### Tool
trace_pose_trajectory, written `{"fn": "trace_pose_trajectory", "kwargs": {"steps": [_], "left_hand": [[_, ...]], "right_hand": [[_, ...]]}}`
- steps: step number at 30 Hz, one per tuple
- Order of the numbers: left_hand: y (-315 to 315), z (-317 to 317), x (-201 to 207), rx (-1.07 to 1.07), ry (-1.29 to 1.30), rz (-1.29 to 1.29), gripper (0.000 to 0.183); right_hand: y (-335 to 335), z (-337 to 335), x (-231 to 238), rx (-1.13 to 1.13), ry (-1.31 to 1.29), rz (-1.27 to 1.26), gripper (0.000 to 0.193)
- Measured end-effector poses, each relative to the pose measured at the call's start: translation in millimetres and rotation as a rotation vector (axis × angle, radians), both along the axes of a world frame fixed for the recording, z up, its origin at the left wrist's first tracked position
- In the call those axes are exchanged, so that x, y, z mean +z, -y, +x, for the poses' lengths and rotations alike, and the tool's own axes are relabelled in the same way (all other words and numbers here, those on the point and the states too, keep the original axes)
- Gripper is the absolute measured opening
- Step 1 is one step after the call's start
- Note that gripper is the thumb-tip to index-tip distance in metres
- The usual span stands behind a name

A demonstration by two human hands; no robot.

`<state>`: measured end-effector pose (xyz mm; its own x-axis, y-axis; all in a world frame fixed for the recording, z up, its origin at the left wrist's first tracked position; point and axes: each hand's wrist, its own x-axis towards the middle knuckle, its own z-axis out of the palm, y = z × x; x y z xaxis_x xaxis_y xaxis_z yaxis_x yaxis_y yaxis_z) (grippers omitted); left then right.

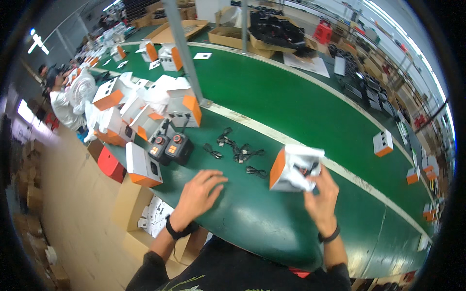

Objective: Packaging electronic components into small white boxes on an assembly line.

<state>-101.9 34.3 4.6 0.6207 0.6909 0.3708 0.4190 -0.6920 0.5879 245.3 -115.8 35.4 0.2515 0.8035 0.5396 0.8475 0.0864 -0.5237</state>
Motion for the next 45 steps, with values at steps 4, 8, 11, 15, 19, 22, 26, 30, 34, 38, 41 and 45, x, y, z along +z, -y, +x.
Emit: {"fn": "trace_pose_trajectory", "kwargs": {"steps": [4,8,11,15,19,22,26,30,34,38,41,45], "left_hand": [[-47.2,54.4,-4.3,-0.157,-0.138,0.102,0.026],[-46.9,104.5,-22.3,-0.384,-0.238,0.227,0.034],[-41.5,105.8,-38.2,-0.382,-0.240,0.271,0.033],[-18.5,75.0,-6.6,-0.298,-0.326,0.327,0.020],[34.8,37.6,18.4,-0.077,-0.177,-0.104,0.013],[81.7,24.7,25.8,-0.025,0.232,-0.719,0.024],[143.8,32.3,30.0,-0.094,0.272,-0.707,0.011],[143.6,73.0,42.1,-0.220,-0.089,0.205,0.023],[117.1,89.7,31.9,-0.062,-0.197,0.529,0.028],[98.6,101.8,22.8,0.009,-0.184,0.535,0.026],[103.2,110.6,17.9,0.062,-0.111,0.555,0.029],[104.4,113.3,11.6,0.090,-0.144,0.494,0.031]], "right_hand": [[69.2,-55.3,-41.8,-0.021,-0.039,0.017,0.031],[74.8,-74.9,-50.9,0.017,0.020,0.052,0.063],[74.0,-71.0,-44.8,0.003,-0.097,0.136,0.065],[77.3,-59.8,-45.3,0.029,-0.120,0.128,0.078],[72.9,-58.7,-38.1,0.066,-0.382,-0.032,0.094],[52.6,-45.1,-29.8,0.194,-0.465,-0.154,0.100],[17.3,-27.5,-50.6,0.450,-0.734,-0.345,0.082],[22.5,-40.0,-51.7,0.347,-0.673,-0.294,0.077],[30.4,-36.1,-42.8,0.352,-0.618,-0.332,0.081],[33.9,-35.1,-50.0,0.379,-0.516,-0.257,0.091],[36.2,-35.5,-51.1,0.377,-0.488,-0.216,0.096],[38.7,-49.5,-48.2,0.264,-0.345,0.047,0.095]]}}
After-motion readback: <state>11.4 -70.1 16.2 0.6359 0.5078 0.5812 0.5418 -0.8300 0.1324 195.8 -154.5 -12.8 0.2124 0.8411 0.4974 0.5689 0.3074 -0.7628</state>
